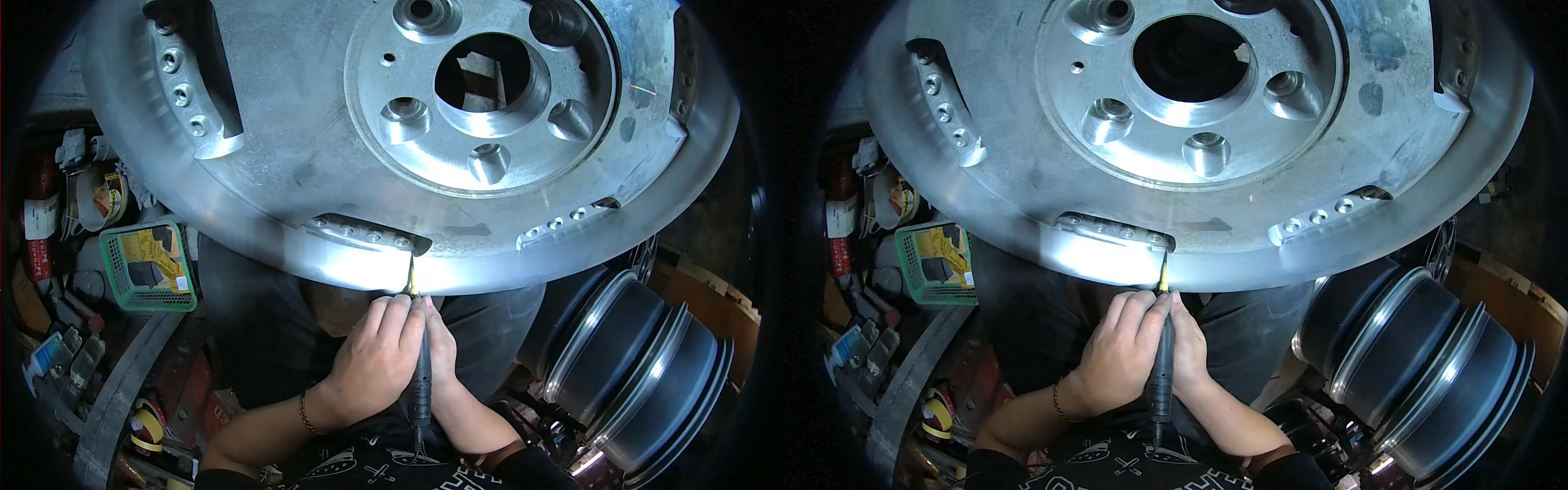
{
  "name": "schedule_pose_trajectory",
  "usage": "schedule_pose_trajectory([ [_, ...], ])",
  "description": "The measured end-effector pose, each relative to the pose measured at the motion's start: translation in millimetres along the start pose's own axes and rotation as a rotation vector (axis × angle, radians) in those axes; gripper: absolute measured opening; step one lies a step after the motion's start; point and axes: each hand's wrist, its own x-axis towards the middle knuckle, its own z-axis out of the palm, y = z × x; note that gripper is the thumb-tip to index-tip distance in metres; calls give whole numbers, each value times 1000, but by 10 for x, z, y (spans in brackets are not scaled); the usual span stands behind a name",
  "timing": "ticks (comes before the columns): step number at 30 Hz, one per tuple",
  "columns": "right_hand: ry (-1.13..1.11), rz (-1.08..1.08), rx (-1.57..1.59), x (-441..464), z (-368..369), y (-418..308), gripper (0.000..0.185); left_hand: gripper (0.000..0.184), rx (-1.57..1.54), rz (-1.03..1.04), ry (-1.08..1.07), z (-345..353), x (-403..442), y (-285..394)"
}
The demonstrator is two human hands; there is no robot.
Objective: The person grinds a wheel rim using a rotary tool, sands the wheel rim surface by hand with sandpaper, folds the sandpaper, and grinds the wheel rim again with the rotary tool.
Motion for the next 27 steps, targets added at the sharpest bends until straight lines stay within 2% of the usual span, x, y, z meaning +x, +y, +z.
schedule_pose_trajectory([
  [5, 19, 59, 15, 6, 93, -27, 34, 45, 49, -3, 4, -27, -11, 4],
  [27, 52, 72, 30, 18, 167, -38, 35, 48, -3, -31, -26, -94, 0, -17],
])
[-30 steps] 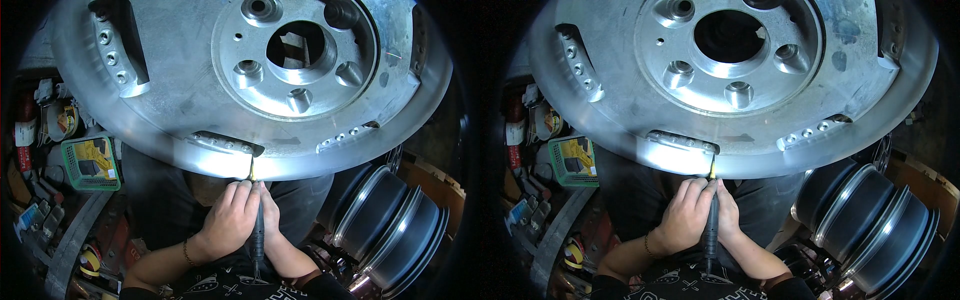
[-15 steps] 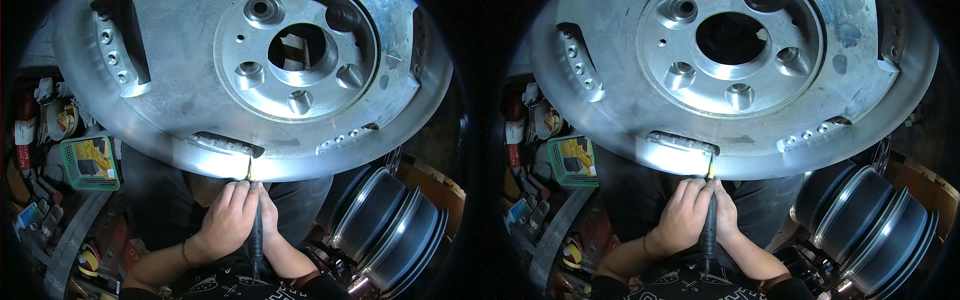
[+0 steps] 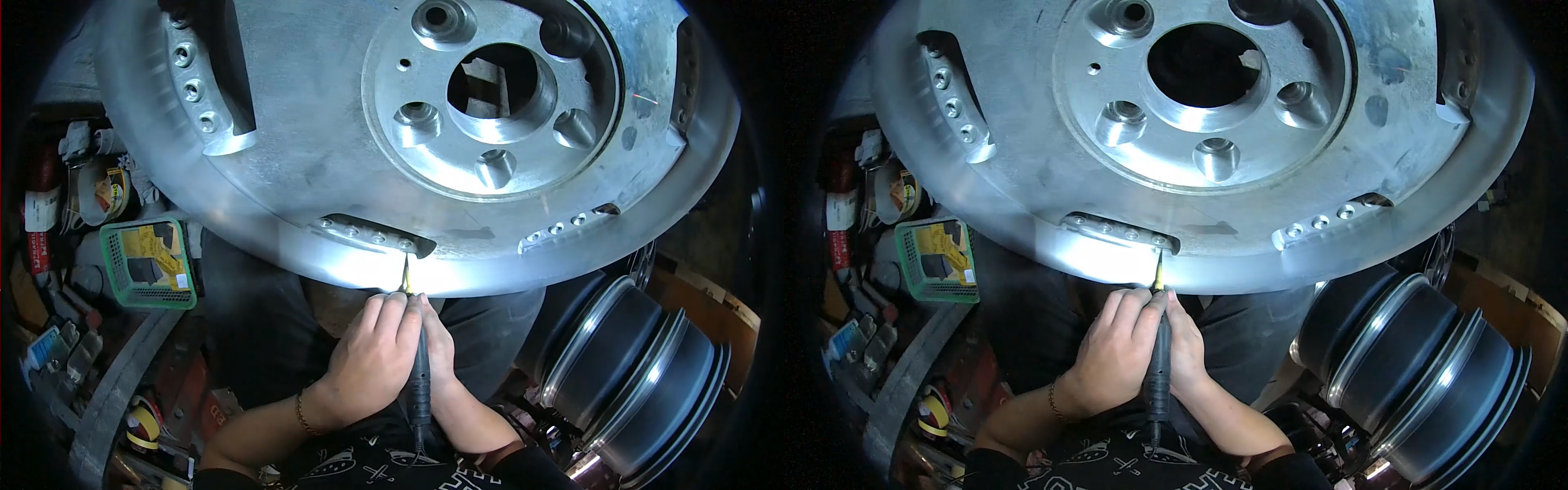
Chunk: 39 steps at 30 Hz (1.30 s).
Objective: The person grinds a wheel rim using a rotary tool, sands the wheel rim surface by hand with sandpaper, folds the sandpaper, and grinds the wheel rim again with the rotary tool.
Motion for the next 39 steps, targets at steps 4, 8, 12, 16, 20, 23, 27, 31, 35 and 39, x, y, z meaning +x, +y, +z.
schedule_pose_trajectory([
  [4, -31, 31, -34, 1, 44, -24, 35, 48, 36, -22, 9, 8, -20, 1],
  [8, -11, 18, -15, 9, 2, -2, 34, 48, 27, 4, 23, 1, 0, -4],
  [12, -42, -3, -37, 1, -17, 0, 35, 47, 51, 10, 31, 10, -14, -6],
  [16, -53, 13, -65, 3, 36, -12, 35, 47, 75, -12, 27, 10, -14, 3],
  [20, -48, -9, -13, 16, -21, 14, 36, 46, 66, 28, 49, 26, 0, 1],
  [23, -56, -24, -14, 3, -49, 10, 36, 46, 40, 41, 52, 29, 8, -1],
  [27, -9, -42, -27, -27, -14, -7, 37, 38, 96, 60, 54, 24, 25, 8],
  [31, 6, -70, -46, -41, -36, -7, 37, 38, 82, 54, 41, 41, 20, 20],
  [35, -27, -51, -76, -41, -53, 8, 36, 40, 93, 67, 53, 54, -18, 11],
  [39, -53, -12, -84, -30, -53, 13, 36, 43, 113, 50, 49, 44, -55, 7],
])
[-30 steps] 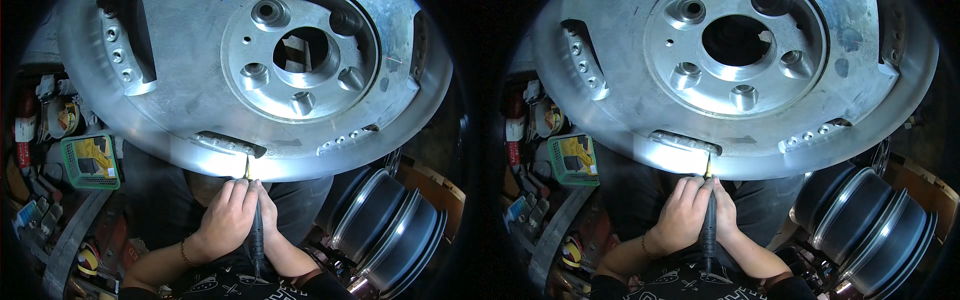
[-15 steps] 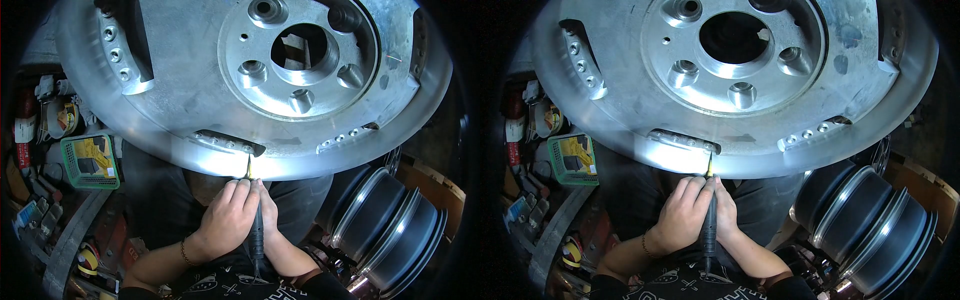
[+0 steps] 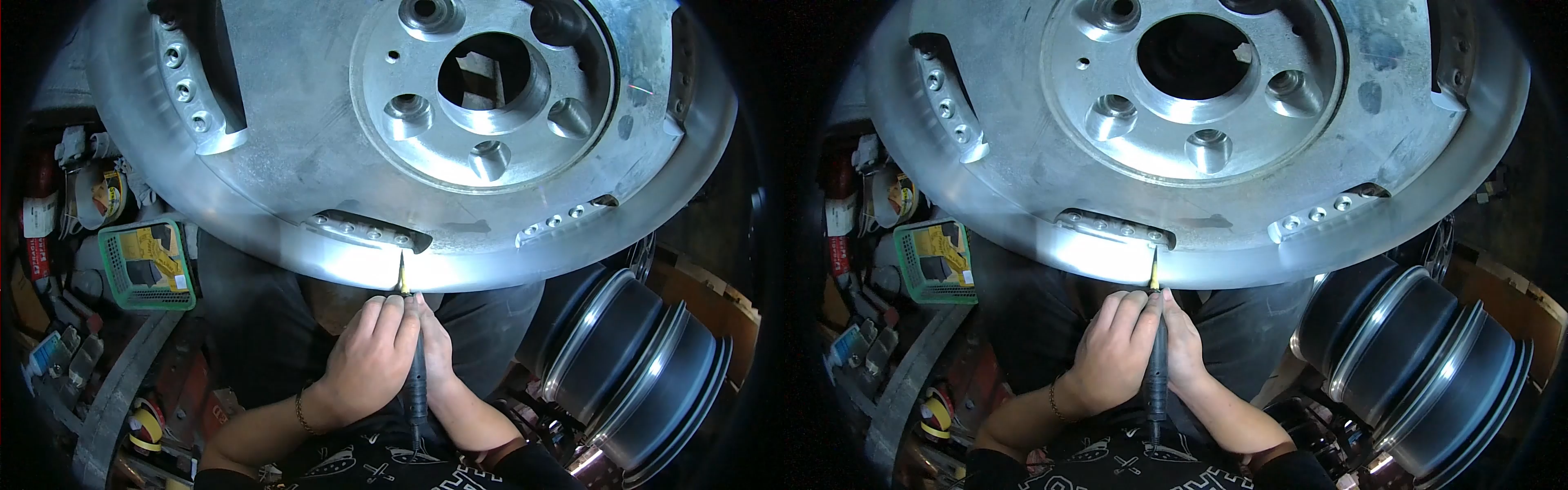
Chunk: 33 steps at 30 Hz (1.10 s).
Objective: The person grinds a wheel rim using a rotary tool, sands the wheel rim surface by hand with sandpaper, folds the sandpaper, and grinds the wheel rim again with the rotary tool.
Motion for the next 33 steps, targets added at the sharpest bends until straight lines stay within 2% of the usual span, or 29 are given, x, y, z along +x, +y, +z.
schedule_pose_trajectory([
  [5, 61, -22, 36, -28, 81, -26, 35, 42, -20, 5, 10, 4, 11, 7],
  [28, 29, 26, 7, -1, 67, -30, 35, 45, 13, -24, 14, -10, 4, -1],
  [30, 21, 10, 11, -11, 50, -35, 35, 37, 47, 14, 18, -15, 49, 9],
  [33, 21, -11, 63, 0, -10, -26, 35, 37, 19, 22, 7, 23, 66, 13],
])
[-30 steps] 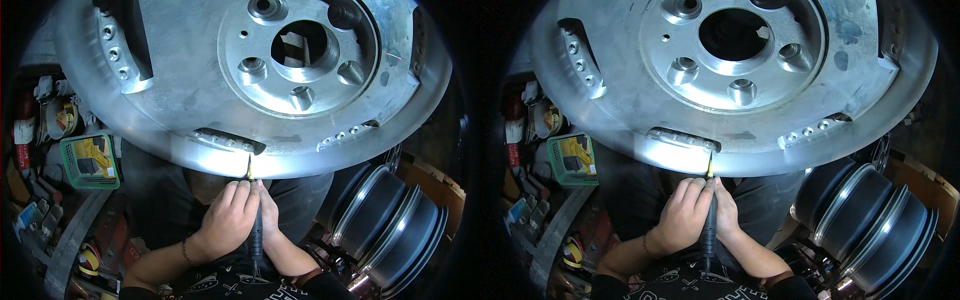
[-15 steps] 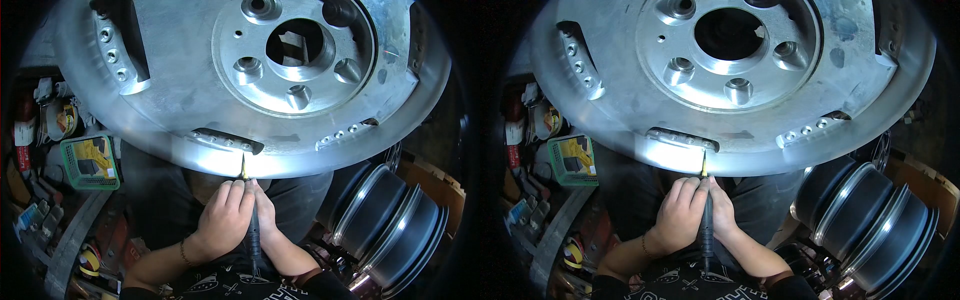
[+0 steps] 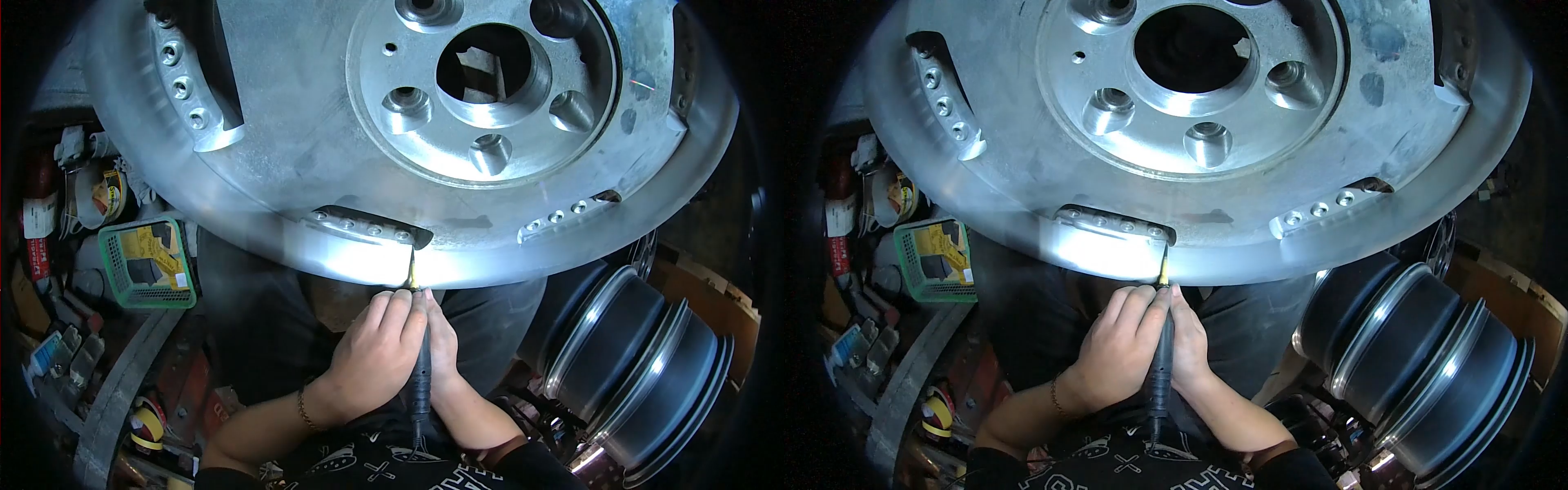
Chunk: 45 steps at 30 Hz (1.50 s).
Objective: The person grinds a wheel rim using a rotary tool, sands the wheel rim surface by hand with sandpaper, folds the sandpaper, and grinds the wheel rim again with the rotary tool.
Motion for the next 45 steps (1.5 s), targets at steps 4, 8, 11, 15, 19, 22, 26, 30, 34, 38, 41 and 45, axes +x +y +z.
schedule_pose_trajectory([
  [4, -22, -22, 12, 20, 2, 20, 35, 36, -3, -2, 11, 3, -2, -12],
  [8, -77, 11, 6, 43, -17, 12, 35, 35, 51, -23, 5, -31, 1, 5],
  [11, -54, 15, 81, 31, -28, 8, 36, 34, 40, -19, 4, -11, 16, 8],
  [15, -30, -12, 14, 12, 48, -12, 35, 44, -31, -39, -21, -23, -5, 9],
  [19, -32, 42, 23, 60, 15, 15, 34, 33, 110, -46, 24, -35, 0, 22],
  [22, -39, 31, 3, 62, 13, 20, 33, 43, 18, -72, 1, -28, -14, 15],
  [26, -36, -8, 28, 29, 10, 23, 33, 34, 50, -23, 21, -17, 16, 3],
  [30, -54, 0, 8, 53, 17, 20, 33, 33, 80, -42, 25, -27, 8, 8],
  [34, -30, 18, 7, 43, 47, 4, 33, 33, 94, -25, 32, -24, 13, 0],
  [38, -15, -4, 27, 27, -3, 3, 35, 37, -11, -33, -7, -12, 15, 17],
  [41, -16, -32, 6, 16, -3, -6, 36, 40, -73, -41, -39, -2, 13, 20],
  [45, -1, -39, -15, -5, -20, -15, 36, 40, -72, -19, -30, 7, 1, 24],
])
